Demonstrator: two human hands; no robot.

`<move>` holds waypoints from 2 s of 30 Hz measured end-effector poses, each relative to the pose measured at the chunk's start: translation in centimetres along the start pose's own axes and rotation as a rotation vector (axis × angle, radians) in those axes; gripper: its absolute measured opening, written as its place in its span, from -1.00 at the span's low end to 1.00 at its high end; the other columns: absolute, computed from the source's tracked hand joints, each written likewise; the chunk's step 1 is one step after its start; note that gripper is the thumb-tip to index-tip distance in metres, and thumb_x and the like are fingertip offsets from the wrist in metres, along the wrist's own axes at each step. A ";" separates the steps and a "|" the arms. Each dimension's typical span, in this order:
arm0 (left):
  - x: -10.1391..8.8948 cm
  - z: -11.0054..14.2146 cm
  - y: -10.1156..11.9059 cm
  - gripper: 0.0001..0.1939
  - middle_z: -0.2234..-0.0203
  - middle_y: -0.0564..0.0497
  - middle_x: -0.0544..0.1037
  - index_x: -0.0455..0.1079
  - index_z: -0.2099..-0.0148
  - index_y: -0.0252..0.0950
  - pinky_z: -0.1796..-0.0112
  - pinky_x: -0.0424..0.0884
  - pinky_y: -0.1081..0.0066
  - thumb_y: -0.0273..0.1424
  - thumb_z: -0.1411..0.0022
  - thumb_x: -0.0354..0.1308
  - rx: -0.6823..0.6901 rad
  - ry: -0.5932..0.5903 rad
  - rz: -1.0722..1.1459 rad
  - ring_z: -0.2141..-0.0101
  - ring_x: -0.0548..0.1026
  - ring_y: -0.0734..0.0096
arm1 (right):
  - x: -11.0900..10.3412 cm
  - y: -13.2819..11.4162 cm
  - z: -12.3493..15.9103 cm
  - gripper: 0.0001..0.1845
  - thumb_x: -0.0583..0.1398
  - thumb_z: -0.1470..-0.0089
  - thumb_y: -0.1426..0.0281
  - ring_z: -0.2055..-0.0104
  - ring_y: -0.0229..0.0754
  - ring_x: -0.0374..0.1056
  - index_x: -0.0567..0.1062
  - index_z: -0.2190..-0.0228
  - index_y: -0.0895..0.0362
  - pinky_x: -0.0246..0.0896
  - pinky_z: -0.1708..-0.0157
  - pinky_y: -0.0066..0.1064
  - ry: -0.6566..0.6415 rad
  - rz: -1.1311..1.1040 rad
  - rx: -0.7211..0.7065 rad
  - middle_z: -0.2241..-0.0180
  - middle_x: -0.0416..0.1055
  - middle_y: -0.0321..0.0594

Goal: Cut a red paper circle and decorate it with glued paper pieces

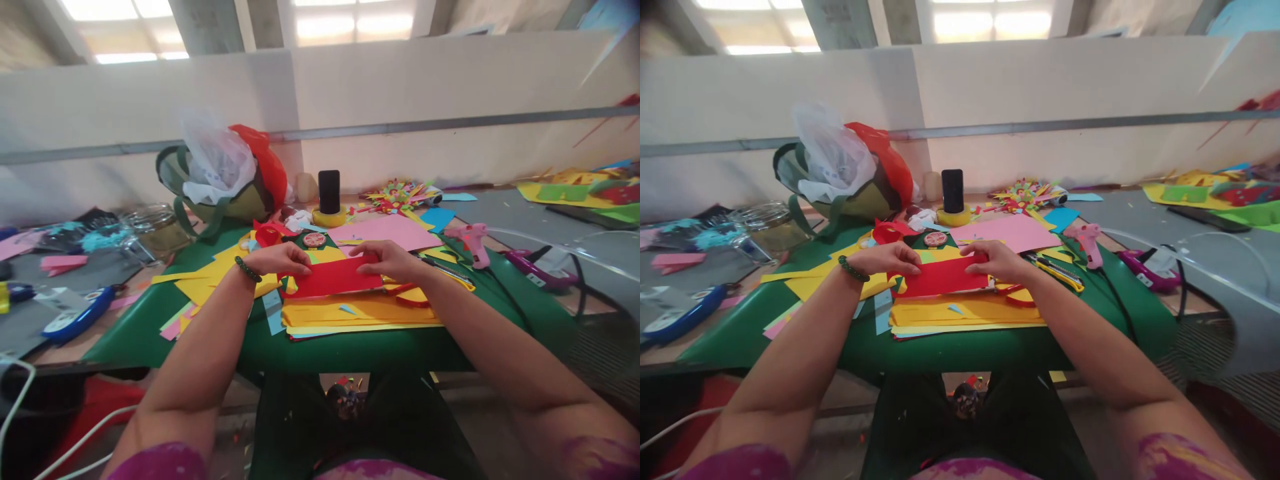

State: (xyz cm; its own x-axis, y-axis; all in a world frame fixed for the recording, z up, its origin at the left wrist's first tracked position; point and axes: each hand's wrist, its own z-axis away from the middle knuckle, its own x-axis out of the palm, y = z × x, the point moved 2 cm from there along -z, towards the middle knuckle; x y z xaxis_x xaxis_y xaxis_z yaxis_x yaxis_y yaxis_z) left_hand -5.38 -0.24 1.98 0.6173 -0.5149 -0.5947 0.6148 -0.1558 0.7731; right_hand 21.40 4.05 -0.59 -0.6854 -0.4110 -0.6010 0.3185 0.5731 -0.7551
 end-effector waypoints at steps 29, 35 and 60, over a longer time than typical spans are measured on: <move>0.4 1.4 1.0 -0.68 0.55 -0.09 0.63 0.44 0.45 -0.31 0.42 0.45 0.42 -0.16 0.01 0.39 -0.082 -0.298 0.186 0.51 0.57 0.33 | -1.5 -1.2 1.4 -0.53 0.39 0.19 0.04 0.71 -0.36 0.32 0.44 0.56 0.19 0.13 0.68 -0.57 -0.492 -0.242 0.305 0.70 0.37 -0.38; 0.8 0.6 0.8 -0.72 0.55 0.01 0.61 0.55 0.42 -0.30 0.48 0.35 0.52 -0.17 0.06 0.38 -0.060 -0.202 -0.017 0.50 0.52 0.42 | -1.2 -1.1 1.2 -0.49 0.39 0.20 0.01 0.71 -0.38 0.29 0.43 0.56 0.20 0.15 0.68 -0.56 -0.476 -0.269 0.260 0.68 0.37 -0.39; -1.6 0.6 -0.6 -0.64 0.50 -0.01 0.61 0.54 0.37 -0.32 0.43 0.48 0.46 -0.25 0.24 0.48 -0.018 0.407 0.449 0.50 0.52 0.42 | -2.8 -0.2 0.2 -0.54 0.32 0.09 0.02 0.49 -0.33 0.33 0.49 0.35 0.17 0.24 0.50 -0.51 0.142 -0.235 -0.038 0.52 0.41 -0.33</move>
State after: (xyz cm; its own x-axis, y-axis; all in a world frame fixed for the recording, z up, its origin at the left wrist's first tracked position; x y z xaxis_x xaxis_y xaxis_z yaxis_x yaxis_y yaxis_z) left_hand -7.04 0.15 2.63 0.9544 -0.1628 -0.2502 0.2564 0.0179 0.9664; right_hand 23.40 4.98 1.20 -0.8233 -0.4341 -0.3658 0.1168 0.5011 -0.8575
